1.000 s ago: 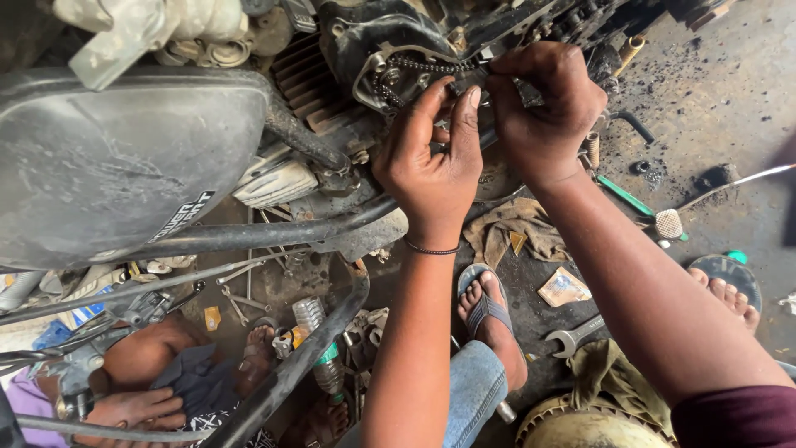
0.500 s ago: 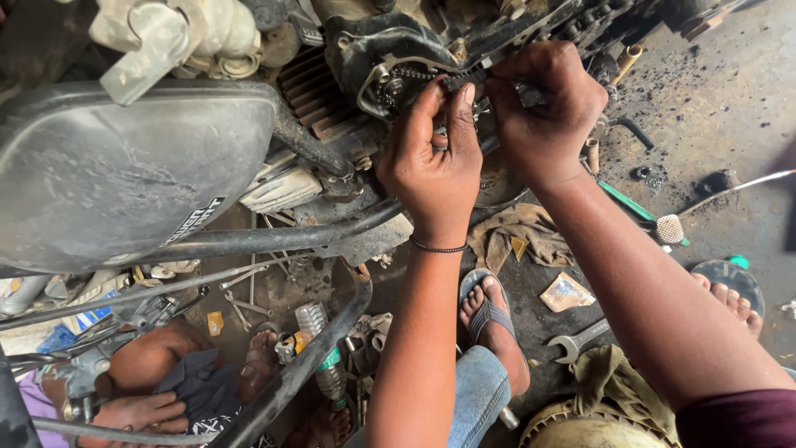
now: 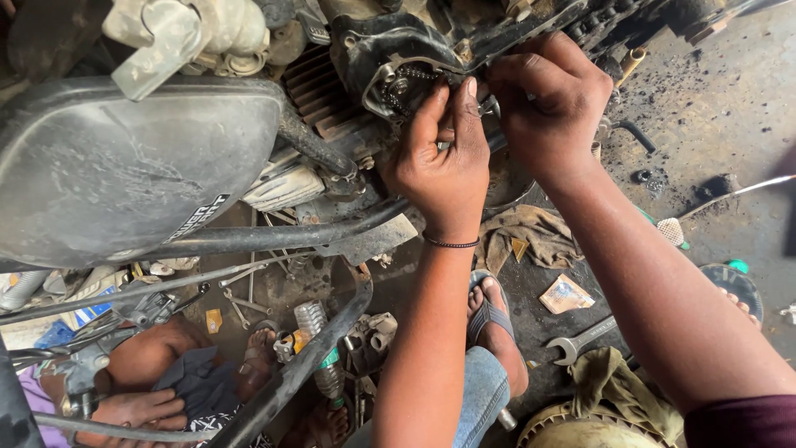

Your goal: Repairing a motorcycle engine, specifically focusing on the timing chain and internal components.

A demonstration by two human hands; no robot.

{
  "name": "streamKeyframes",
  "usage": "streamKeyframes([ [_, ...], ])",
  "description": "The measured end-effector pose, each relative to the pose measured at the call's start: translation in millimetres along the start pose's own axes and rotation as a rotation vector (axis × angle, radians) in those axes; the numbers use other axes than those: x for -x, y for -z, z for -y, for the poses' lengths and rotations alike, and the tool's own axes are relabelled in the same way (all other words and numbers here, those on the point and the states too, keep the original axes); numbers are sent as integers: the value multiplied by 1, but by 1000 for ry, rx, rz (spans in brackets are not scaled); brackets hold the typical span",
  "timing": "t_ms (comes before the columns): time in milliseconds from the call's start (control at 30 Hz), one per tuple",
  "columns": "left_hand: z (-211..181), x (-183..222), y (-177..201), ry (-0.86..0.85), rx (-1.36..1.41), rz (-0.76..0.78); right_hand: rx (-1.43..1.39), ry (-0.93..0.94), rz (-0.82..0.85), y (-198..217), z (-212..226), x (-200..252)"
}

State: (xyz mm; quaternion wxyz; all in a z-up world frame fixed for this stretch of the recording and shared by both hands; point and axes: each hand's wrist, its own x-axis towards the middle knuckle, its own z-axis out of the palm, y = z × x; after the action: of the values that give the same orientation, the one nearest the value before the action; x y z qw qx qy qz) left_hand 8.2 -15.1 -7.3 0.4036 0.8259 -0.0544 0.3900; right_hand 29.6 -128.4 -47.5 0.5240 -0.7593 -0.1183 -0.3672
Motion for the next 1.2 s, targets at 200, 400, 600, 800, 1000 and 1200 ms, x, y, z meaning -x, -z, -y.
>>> streamKeyframes([
  [200,1,0,-1,60,57,-7,-70,6,19,-1,-3,1],
  [400,-3,-2,-1,128,87,3,-41,55,15,-2,-3,2],
  [600,-7,-10,4,200,-21,98,-24,86,51,0,2,0],
  [800,-2,-9,5,212,-16,85,20,156,25,-3,16,-4],
  [1000,8,-5,12,150,-33,93,-39,11,4,-10,13,8],
  [1200,13,-5,10,95,-161,36,-7,1,-27,-11,14,5],
])
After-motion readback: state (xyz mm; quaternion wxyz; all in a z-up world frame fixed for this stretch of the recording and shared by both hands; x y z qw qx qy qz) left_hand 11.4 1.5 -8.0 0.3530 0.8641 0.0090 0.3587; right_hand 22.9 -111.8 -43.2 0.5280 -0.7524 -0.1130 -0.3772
